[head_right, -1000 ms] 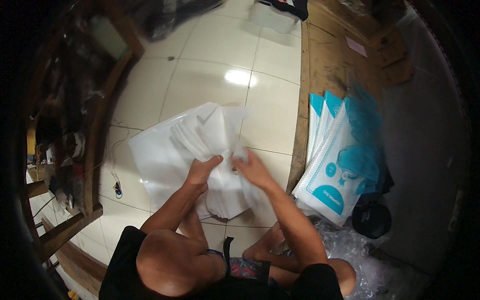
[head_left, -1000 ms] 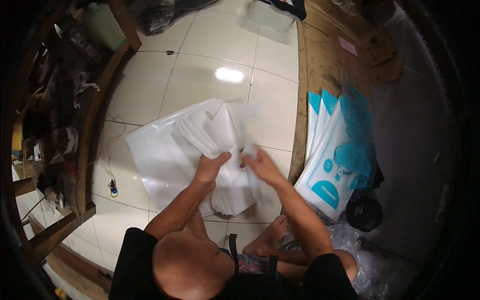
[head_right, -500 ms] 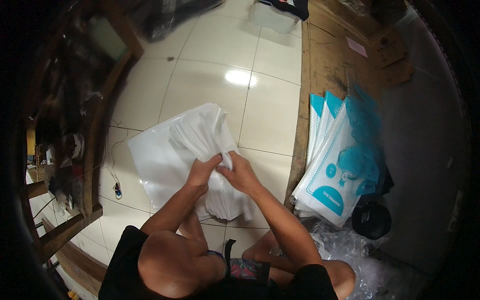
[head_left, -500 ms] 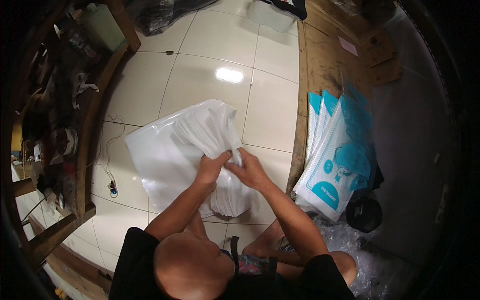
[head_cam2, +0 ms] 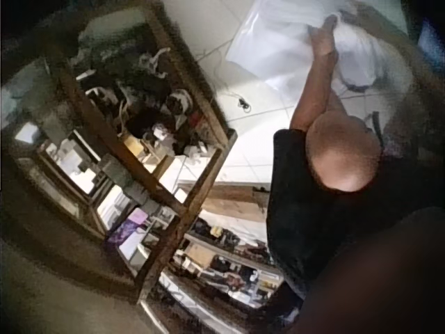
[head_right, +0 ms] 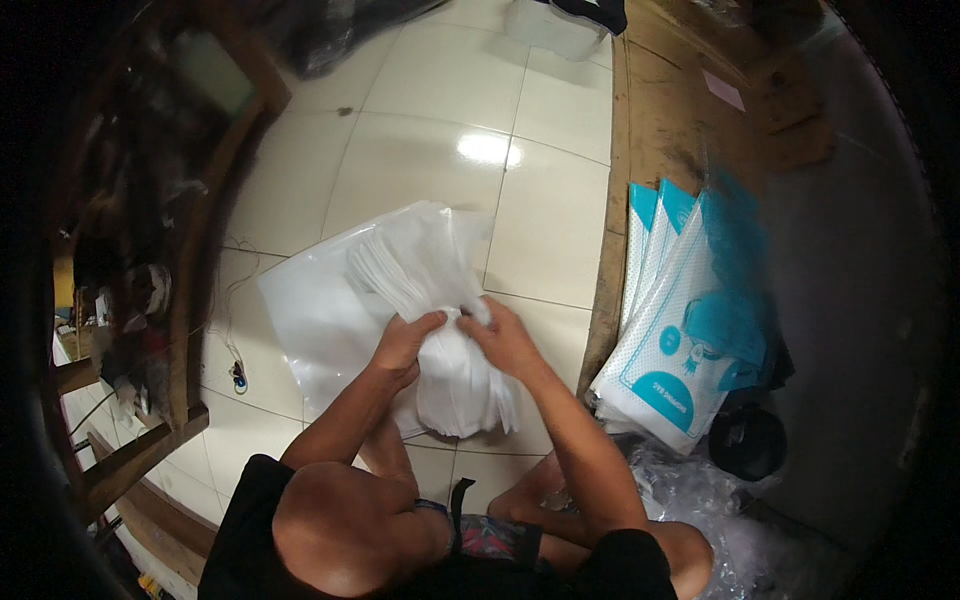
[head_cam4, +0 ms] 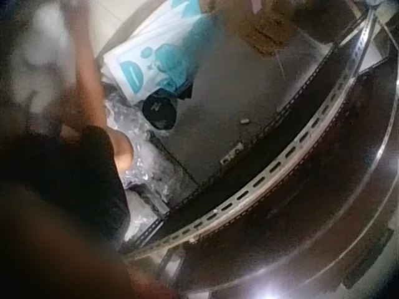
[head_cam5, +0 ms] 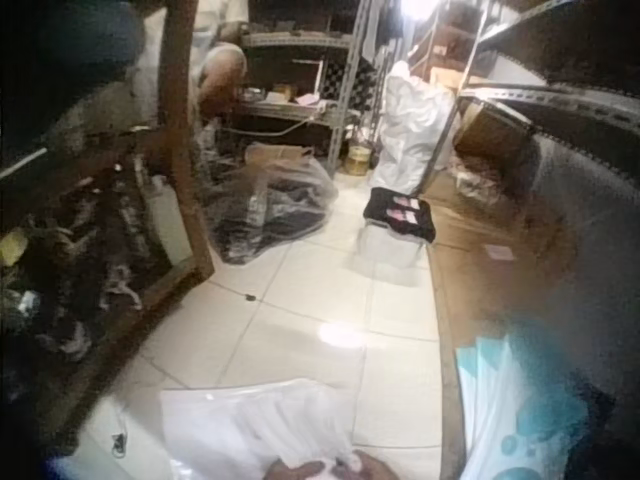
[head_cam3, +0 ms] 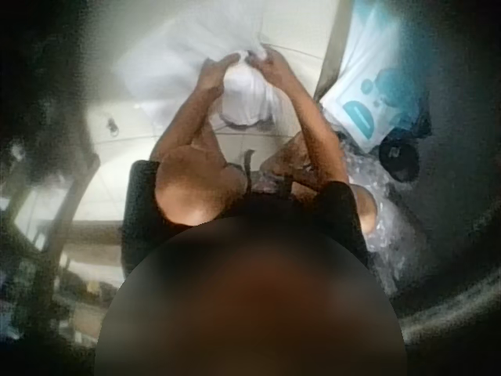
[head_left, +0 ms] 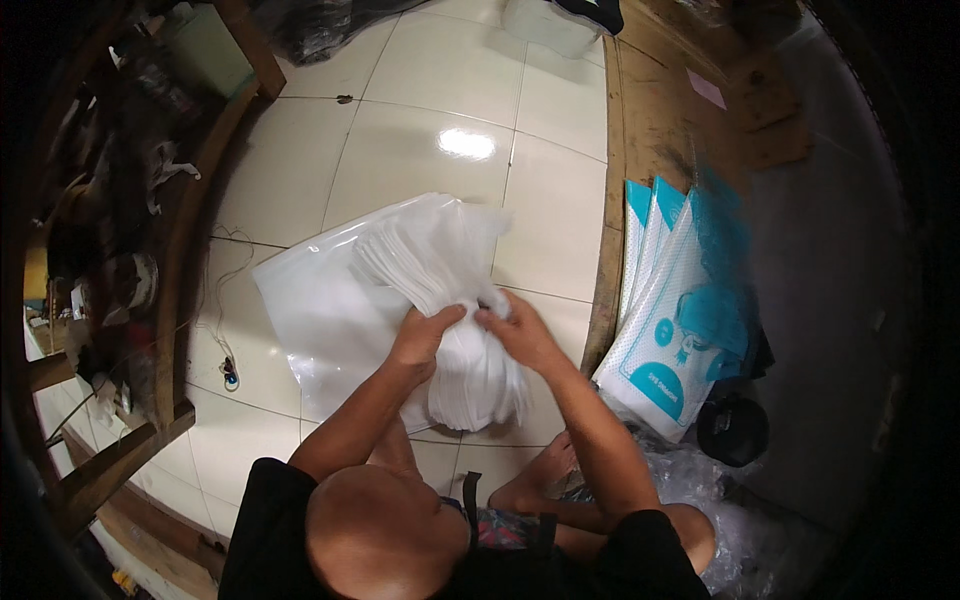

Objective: The person sits on the floor and folds a stack of white plastic bags by hand. They smooth the bags, fold them into smaller rectangles, and place them into a pile. The person also briefly handles a stack of blue and white printed plastic bags.

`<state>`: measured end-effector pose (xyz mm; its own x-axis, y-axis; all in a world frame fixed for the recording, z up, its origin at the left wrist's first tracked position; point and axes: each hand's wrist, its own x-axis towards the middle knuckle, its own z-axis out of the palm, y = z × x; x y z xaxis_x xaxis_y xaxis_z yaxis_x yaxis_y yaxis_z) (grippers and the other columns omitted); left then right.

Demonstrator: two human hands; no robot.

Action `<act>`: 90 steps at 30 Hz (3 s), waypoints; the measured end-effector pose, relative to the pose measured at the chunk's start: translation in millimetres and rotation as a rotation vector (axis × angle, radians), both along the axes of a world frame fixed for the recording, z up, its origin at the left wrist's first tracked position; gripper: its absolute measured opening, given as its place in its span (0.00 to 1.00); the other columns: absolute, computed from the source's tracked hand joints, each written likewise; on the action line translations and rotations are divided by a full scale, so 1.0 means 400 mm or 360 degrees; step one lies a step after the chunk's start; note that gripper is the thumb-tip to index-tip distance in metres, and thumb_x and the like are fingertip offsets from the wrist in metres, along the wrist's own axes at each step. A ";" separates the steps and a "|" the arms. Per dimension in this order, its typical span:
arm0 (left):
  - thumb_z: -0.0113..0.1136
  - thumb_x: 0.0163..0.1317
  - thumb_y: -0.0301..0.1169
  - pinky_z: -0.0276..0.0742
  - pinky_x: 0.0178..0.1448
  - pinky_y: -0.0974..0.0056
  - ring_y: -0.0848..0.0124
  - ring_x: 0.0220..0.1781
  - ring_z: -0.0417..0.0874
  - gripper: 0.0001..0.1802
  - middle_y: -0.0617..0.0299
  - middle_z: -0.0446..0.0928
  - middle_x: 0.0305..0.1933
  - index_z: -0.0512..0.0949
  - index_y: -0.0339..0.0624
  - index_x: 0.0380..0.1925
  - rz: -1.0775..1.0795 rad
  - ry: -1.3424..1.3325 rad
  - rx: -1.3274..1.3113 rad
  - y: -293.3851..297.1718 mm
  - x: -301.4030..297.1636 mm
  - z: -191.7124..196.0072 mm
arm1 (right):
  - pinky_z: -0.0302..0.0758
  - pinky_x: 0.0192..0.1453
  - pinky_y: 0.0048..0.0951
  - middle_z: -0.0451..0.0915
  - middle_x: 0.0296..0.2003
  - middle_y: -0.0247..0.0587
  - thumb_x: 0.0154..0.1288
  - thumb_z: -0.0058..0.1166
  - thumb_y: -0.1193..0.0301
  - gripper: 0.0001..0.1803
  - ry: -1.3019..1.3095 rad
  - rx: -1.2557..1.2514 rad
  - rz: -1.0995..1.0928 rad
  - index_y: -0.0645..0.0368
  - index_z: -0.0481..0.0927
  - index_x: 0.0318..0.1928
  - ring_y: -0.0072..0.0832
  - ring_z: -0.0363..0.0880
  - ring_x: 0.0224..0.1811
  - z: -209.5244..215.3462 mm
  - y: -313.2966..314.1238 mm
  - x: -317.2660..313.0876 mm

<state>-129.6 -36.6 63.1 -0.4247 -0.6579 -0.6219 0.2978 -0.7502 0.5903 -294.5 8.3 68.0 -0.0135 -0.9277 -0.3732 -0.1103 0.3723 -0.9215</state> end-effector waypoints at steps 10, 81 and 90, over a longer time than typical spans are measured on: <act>0.60 0.56 0.26 0.76 0.51 0.61 0.64 0.45 0.80 0.23 0.52 0.76 0.47 0.70 0.28 0.51 -0.0067 -0.0166 -0.0085 -0.004 -0.002 0.002 | 0.71 0.46 0.24 0.78 0.37 0.35 0.61 0.59 0.65 0.22 0.0595 0.0072 0.0266 0.65 0.72 0.51 0.23 0.72 0.36 0.031 -0.004 0.037; 0.59 0.54 0.28 0.76 0.50 0.63 0.66 0.43 0.80 0.21 0.55 0.78 0.42 0.73 0.28 0.47 -0.0018 0.0070 0.0021 -0.008 0.016 0.015 | 0.74 0.46 0.26 0.80 0.39 0.41 0.63 0.55 0.69 0.18 -0.0081 0.0287 -0.0398 0.66 0.73 0.51 0.25 0.77 0.39 0.031 -0.007 -0.060; 0.58 0.56 0.27 0.77 0.49 0.63 0.67 0.43 0.80 0.20 0.54 0.78 0.42 0.72 0.28 0.47 -0.0080 -0.0072 -0.0083 -0.013 -0.010 0.018 | 0.73 0.47 0.27 0.78 0.42 0.43 0.59 0.59 0.65 0.26 0.0552 0.0156 0.0166 0.66 0.69 0.54 0.25 0.75 0.42 0.012 -0.008 0.020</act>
<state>-133.7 -41.8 70.4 -0.4301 -0.6685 -0.6067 0.2327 -0.7314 0.6410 -286.3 4.9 73.0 -0.0618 -0.8907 -0.4503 -0.4516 0.4273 -0.7833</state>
